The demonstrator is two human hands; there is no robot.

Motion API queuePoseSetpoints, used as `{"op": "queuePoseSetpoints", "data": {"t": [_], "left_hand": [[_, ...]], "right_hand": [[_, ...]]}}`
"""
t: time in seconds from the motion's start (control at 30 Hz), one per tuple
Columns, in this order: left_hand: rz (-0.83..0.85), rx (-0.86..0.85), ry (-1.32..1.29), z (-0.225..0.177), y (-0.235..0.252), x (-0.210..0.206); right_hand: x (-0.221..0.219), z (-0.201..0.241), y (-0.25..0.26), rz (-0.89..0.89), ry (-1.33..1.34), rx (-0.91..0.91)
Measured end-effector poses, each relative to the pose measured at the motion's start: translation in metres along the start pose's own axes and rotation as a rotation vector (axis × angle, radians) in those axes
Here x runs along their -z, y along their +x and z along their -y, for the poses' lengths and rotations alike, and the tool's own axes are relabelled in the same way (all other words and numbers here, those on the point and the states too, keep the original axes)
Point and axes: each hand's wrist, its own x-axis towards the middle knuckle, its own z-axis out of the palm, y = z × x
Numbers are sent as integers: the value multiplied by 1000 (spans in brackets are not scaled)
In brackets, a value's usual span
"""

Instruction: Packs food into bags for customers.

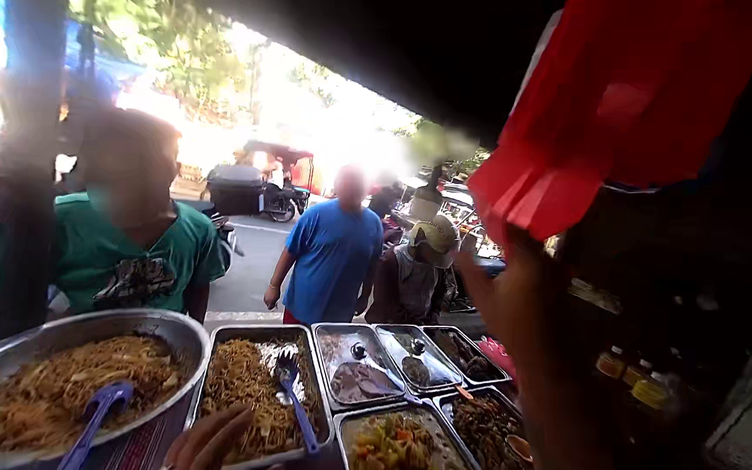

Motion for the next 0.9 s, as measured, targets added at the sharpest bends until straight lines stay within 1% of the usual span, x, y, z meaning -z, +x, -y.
{"op": "queuePoseSetpoints", "data": {"t": [0.03,0.1,0.13,0.17,0.2,0.23,0.27,0.3,0.33,0.37,0.4,0.43,0.47,0.5,0.53,0.6,0.63,0.67,0.7,0.73,0.77,0.8,0.83,0.9], "left_hand": [[-14,-73,8,-9,2,-2],[6,-173,135,-20,-1,-7],[47,-184,193,-23,-5,-6],[118,-144,187,-25,-12,0],[223,-38,107,-27,-19,11],[341,95,15,-26,-26,24],[449,243,-98,-22,-34,38],[508,383,-180,-15,-45,51],[506,506,-233,-7,-62,63],[441,648,-290,-2,-80,73],[311,792,-357,-1,-97,80],[132,930,-429,-5,-113,84],[-85,1028,-487,-12,-127,83],[-275,1066,-524,-21,-139,79],[-393,1078,-547,-33,-148,74],[-506,1094,-515,-57,-156,63],[-569,1106,-471,-66,-156,56],[-651,1117,-404,-73,-156,49],[-739,1122,-325,-78,-156,42],[-823,1107,-247,-82,-158,36],[-886,1078,-182,-85,-160,31],[-926,1052,-142,-87,-163,27],[-950,1034,-121,-90,-162,22],[-946,1067,-134,-100,-159,8]], "right_hand": [[-9,23,-34,255,215,70],[-25,57,-82,877,753,263],[-38,68,-98,1104,1012,336],[-49,76,-110,1236,1201,327],[-56,82,-116,1281,1301,241],[-61,86,-117,1276,1331,98],[-70,89,-116,1248,1304,-56],[-86,89,-117,1226,1303,-193],[-107,90,-123,1213,1387,-286],[-123,96,-128,1226,1445,-375],[-134,101,-134,1274,1486,-453],[-143,107,-140,1343,1514,-496],[-150,115,-148,1397,1533,-531],[-155,124,-156,1433,1548,-565],[-159,133,-164,1477,1564,-590],[-166,151,-179,1542,1577,-652],[-167,161,-184,1549,1549,-654],[-167,170,-190,1512,1492,-607],[-164,179,-197,1404,1417,-513],[-162,185,-207,1257,1378,-377],[-159,189,-217,1121,1402,-237],[-148,193,-226,1069,1450,-104],[-133,199,-235,1115,1527,-2],[-104,212,-256,1349,1803,140]]}}
